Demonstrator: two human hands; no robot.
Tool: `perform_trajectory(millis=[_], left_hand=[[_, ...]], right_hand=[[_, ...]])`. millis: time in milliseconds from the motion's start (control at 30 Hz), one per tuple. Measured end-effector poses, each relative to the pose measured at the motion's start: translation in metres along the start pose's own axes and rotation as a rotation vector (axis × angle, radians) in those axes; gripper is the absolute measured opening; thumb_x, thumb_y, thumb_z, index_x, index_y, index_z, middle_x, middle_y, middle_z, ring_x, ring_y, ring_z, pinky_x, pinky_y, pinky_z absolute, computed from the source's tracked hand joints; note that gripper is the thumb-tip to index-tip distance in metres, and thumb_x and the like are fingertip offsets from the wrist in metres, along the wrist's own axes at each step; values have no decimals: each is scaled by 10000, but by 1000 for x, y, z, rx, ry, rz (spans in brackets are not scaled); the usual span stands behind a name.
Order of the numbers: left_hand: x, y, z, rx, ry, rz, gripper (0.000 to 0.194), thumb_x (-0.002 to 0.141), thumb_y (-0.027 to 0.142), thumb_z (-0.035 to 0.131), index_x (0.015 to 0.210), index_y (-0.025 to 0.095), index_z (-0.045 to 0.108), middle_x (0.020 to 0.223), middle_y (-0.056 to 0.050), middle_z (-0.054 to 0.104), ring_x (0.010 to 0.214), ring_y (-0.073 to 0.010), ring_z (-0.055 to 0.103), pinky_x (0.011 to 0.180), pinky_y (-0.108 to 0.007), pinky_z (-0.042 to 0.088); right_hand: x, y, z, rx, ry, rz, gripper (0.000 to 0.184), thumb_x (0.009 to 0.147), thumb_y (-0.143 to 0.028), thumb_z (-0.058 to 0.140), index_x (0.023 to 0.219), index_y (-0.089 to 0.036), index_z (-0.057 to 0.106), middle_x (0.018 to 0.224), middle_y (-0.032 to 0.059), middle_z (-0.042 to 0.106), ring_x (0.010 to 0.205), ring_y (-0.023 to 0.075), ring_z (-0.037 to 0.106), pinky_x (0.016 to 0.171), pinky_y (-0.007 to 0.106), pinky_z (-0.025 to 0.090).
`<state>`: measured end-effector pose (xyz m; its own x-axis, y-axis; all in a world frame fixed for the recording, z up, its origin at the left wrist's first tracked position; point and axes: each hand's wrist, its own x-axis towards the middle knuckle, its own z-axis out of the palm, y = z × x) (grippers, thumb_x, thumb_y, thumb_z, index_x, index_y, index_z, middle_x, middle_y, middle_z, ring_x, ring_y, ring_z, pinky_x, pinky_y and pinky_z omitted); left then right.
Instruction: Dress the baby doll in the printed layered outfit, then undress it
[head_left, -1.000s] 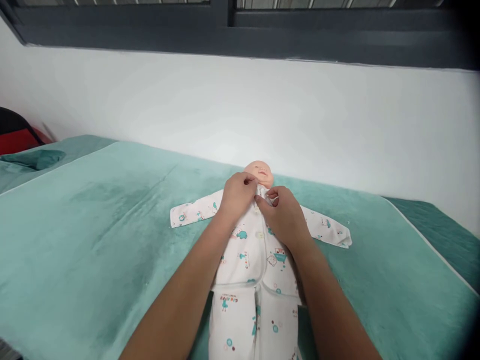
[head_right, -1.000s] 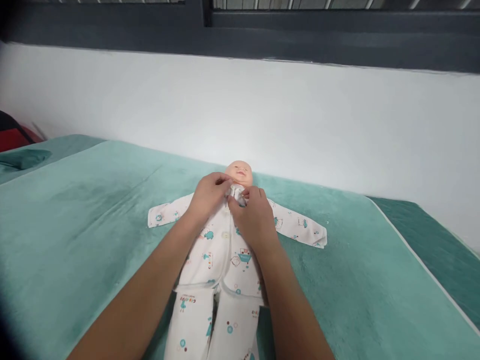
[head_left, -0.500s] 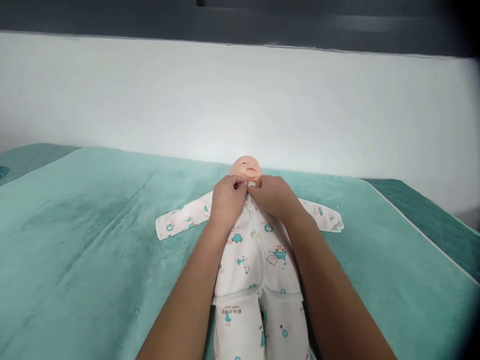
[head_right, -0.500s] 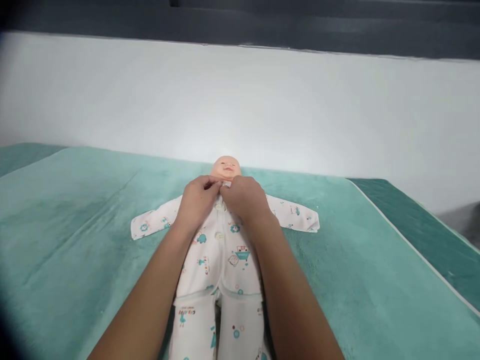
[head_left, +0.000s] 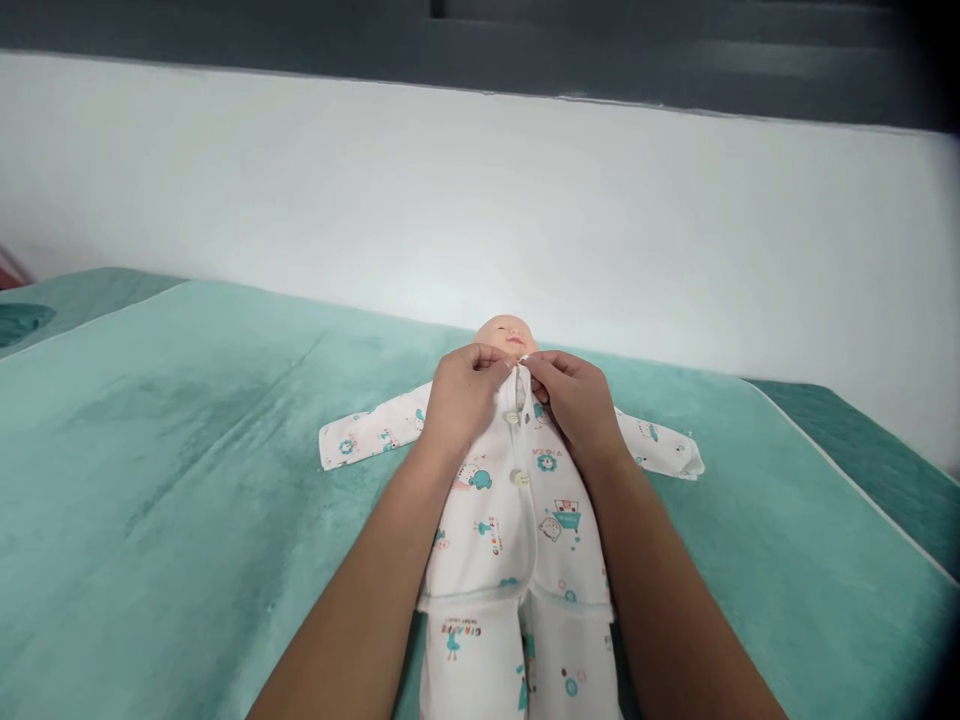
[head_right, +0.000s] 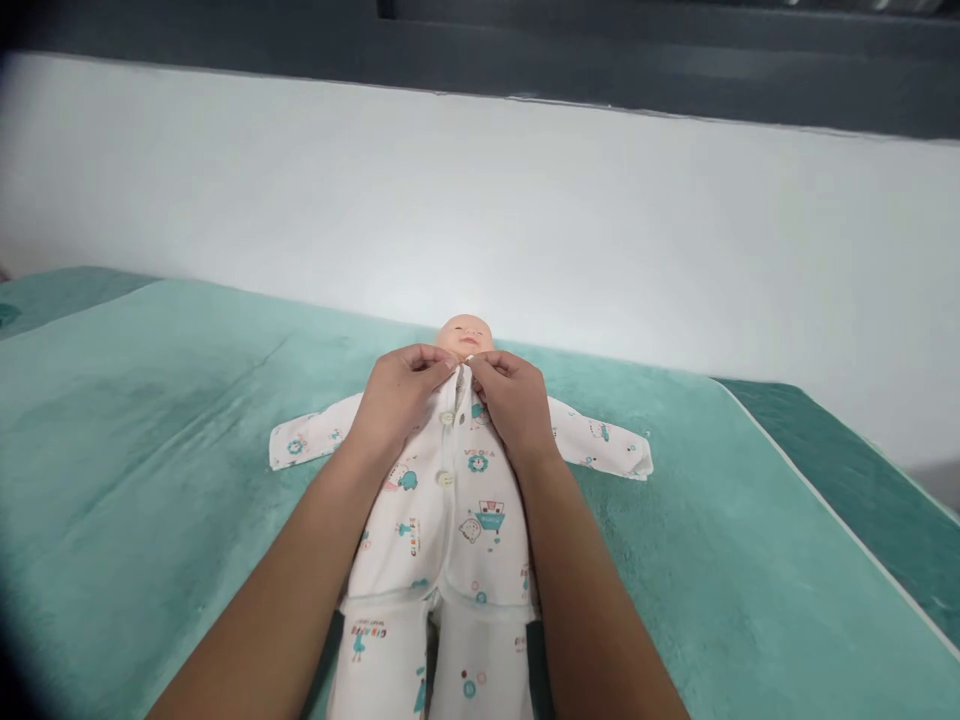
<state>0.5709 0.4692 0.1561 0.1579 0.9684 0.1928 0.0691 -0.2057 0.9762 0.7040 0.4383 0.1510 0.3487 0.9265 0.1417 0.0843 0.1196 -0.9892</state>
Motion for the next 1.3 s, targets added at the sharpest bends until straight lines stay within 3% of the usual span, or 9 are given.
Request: perform_trajectory(millis=[367,533,867,1067,1300], left_hand=[[3,-10,2,48,13,11,114,795,300,696,825,190,704,846,-45,739,791,-173,664,743,-303,488],[3,-9,1,35,4,-10,111,795,300,696,834,195,690,845,-35,741,766,-161,661,722,-288,478],[0,-6,-1,-18,-50,-43,200,778,349,726,899,202,667,848,-37,726,767,-169,661,712,-292,480],[0,-5,-2,-70,-47,-93,179,764,287,713,905,187,664,843,-42,698,721,-151,629,649,-273,462],[-6,1,-2,-227,-49,-163,210,722,248,721,900,180,633,852,-33,664,754,-145,622,598,-241,440]], right_hand=[[-1,4,-15,115,-208,116,263,723,-405,777,865,-191,720,604,-58,509,550,93,415,530,248,317],[-1,2,-17,56,-262,73,313,698,-394,807,918,-189,722,658,-45,567,583,94,438,546,248,335],[-5,-5,-11,-219,-244,12,253,740,-320,743,951,-214,655,694,-58,566,587,93,460,553,244,358],[-12,-6,-10,-223,-305,-21,406,735,-346,767,1094,-247,606,826,-39,585,706,123,532,631,268,439],[-32,-7,1,-402,-203,-67,493,775,-360,708,1237,-271,560,915,-20,557,713,134,494,640,299,439]])
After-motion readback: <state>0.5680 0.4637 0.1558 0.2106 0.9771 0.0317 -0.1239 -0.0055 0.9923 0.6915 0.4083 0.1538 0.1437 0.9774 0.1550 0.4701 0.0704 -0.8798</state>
